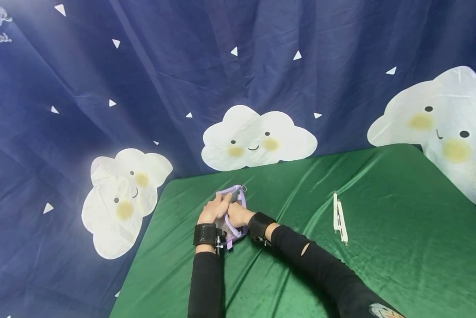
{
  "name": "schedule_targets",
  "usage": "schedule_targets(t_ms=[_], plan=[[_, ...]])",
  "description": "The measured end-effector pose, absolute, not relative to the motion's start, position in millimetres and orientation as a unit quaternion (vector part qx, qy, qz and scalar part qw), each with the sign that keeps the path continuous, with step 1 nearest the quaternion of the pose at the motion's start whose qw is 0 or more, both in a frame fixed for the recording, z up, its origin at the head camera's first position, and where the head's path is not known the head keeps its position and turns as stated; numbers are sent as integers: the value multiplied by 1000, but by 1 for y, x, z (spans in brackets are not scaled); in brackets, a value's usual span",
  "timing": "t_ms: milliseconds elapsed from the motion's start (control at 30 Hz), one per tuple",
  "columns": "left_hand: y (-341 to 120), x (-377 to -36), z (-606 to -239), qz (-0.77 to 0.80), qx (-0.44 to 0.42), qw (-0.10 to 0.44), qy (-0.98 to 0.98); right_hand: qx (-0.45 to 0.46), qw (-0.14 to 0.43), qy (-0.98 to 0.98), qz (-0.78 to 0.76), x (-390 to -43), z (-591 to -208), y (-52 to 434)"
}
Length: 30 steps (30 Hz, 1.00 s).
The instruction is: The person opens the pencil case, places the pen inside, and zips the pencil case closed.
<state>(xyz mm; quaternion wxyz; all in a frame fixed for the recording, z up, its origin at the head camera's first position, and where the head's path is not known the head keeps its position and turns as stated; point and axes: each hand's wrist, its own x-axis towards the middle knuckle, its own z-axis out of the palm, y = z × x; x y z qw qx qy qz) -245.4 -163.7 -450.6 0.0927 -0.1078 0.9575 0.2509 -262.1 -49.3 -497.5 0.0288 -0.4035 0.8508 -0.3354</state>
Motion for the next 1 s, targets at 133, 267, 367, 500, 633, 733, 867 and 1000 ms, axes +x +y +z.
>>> schedule_targets(t_ms=[133,267,367,500,633,733,867,1000], plan=[[-163,-244,-452,251,-110,84,958,-427,20,848,-314,-260,-499,-50],[-162,-244,-452,250,-105,79,959,-438,17,846,-304,-260,-500,-50],[-163,-246,-451,248,-97,80,961,-442,16,849,-289,-260,-499,-50],[-162,-247,-452,241,-95,82,962,-432,29,870,-235,-256,-493,-49],[-161,-248,-454,233,-94,82,964,-419,47,892,-165,-254,-488,-49],[-161,-249,-455,224,-96,88,966,-436,45,885,-156,-255,-489,-47],[-160,-249,-456,220,-103,95,966,-454,65,848,-266,-261,-497,-42],[-161,-248,-454,233,-109,97,962,-444,100,800,-391,-267,-503,-35]])
